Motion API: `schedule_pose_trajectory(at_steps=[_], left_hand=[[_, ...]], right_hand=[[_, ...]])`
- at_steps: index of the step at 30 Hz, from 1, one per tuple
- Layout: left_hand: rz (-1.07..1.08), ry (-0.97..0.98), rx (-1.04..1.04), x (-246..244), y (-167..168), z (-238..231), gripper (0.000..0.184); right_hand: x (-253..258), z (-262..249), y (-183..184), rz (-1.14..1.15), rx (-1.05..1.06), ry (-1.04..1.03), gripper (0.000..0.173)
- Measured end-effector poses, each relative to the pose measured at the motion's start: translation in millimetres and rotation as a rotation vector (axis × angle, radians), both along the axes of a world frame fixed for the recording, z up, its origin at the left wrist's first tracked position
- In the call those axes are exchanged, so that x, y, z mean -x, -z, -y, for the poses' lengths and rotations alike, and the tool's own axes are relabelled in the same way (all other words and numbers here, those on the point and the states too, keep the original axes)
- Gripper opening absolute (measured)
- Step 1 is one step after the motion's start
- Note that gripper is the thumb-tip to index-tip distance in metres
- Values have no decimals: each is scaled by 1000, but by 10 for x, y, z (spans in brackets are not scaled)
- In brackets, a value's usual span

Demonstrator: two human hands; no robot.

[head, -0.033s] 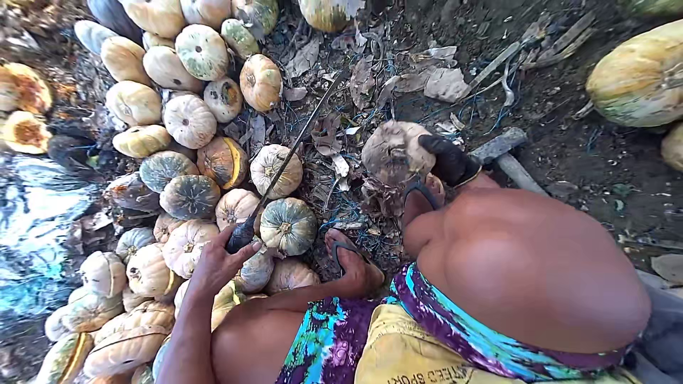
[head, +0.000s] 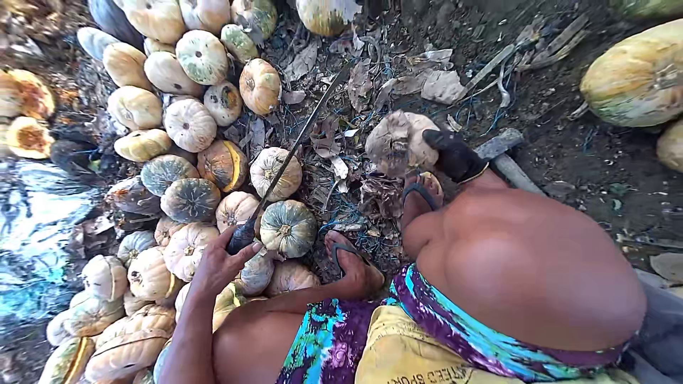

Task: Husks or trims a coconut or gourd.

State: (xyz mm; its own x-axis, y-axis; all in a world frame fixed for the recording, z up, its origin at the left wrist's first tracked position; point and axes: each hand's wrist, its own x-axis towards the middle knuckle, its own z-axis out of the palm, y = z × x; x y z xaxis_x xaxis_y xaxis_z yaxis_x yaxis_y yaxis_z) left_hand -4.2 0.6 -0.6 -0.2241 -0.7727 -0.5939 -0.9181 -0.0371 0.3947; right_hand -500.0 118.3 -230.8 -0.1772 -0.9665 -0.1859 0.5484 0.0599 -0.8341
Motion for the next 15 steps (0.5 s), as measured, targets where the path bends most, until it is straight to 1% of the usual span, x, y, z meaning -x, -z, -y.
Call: schedule_pose_trajectory(at_steps=[1,2,3,5,6,7,9,10,11,12,14,15], left_hand=[[6,19,33,54,7,4,54],[42,52,70,122,13,16,52],[91,101,102,190,29,29,50],[213,209,133,280,105,27,47],[251,242,140,277,161,10,46],[275,258,137,263,203,3,46],[260,242,55,222,250,-89,49],[219,216,0,242,249,-151,54],[172,192,-39,316,237,-206,58],[128,173,-61,448,226,-270,58],[39,166,-55,899,276,-437,50],[-18,172,-44,1181,375,-498,46]], right_hand=[[102,60,-289,-182,-270,76,67],[179,145,-416,-339,-390,100,77],[224,234,-416,-493,-473,104,90],[264,417,-164,-790,-613,30,116],[261,488,-67,-864,-666,-7,122],[257,547,-52,-917,-707,-51,125],[262,610,-158,-1020,-763,-169,128],[272,599,-167,-1081,-755,-180,124],[310,622,-145,-1139,-711,-140,116],[329,635,-101,-1165,-641,-74,101],[301,653,21,-1189,-515,47,65],[269,680,74,-1175,-483,108,53]])
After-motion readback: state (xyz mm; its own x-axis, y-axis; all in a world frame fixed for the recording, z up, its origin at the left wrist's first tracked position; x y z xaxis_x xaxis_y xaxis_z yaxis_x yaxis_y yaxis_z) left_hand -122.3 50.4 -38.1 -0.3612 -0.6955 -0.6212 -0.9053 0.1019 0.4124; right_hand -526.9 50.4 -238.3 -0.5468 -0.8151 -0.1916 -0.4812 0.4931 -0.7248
